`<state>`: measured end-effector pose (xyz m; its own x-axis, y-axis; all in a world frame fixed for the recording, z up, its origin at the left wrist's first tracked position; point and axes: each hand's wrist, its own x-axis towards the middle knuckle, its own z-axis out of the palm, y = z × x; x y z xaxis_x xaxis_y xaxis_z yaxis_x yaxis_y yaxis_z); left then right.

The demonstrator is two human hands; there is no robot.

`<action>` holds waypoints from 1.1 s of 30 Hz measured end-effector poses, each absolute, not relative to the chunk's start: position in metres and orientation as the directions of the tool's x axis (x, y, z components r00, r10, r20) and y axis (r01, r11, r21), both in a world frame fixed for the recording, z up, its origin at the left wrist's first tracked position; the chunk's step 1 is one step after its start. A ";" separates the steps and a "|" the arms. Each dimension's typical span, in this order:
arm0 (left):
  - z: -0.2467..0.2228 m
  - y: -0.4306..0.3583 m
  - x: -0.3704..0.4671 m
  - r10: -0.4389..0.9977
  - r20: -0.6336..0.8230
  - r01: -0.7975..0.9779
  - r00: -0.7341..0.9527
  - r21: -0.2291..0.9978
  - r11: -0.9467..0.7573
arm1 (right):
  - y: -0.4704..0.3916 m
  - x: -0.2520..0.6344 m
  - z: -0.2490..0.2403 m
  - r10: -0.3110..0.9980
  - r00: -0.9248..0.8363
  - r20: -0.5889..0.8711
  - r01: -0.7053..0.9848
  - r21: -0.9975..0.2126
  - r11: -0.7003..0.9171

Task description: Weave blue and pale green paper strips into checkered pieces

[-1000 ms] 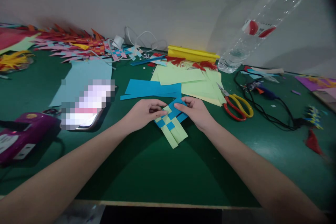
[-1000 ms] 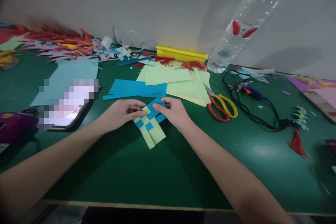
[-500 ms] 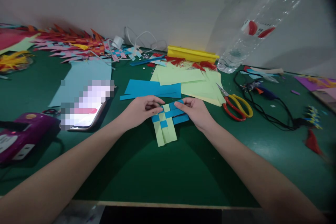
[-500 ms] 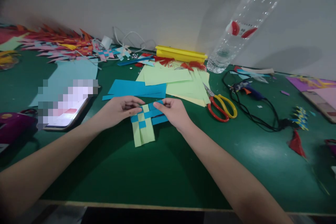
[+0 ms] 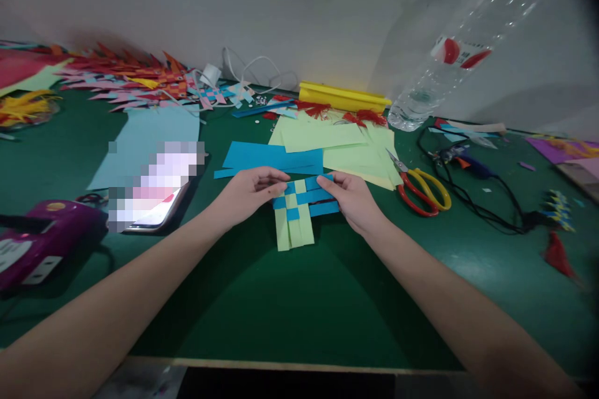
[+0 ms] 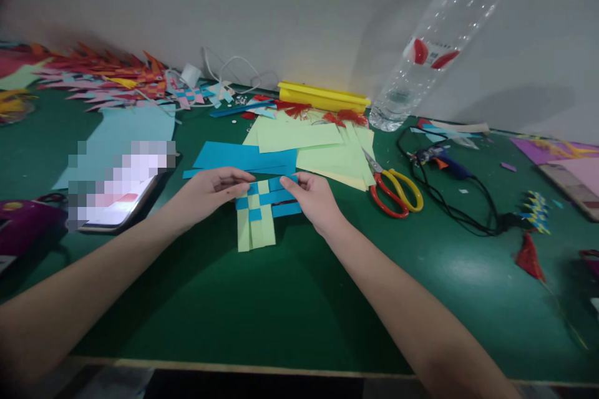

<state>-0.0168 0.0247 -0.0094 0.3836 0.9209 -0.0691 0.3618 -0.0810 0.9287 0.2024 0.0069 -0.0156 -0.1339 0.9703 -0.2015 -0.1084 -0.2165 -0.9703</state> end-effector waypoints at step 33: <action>-0.007 0.007 -0.002 0.912 -0.160 0.087 0.378 0.987 0.137 | 0.001 0.194 -0.019 0.999 -0.033 -0.025 -0.250 -0.968 -0.033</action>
<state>-0.0015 0.0065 -0.0074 0.3784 0.9117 -0.1598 0.0867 0.1370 0.9868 0.1939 0.0006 -0.0194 -0.0327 0.9991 -0.0251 -0.2503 -0.0325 -0.9676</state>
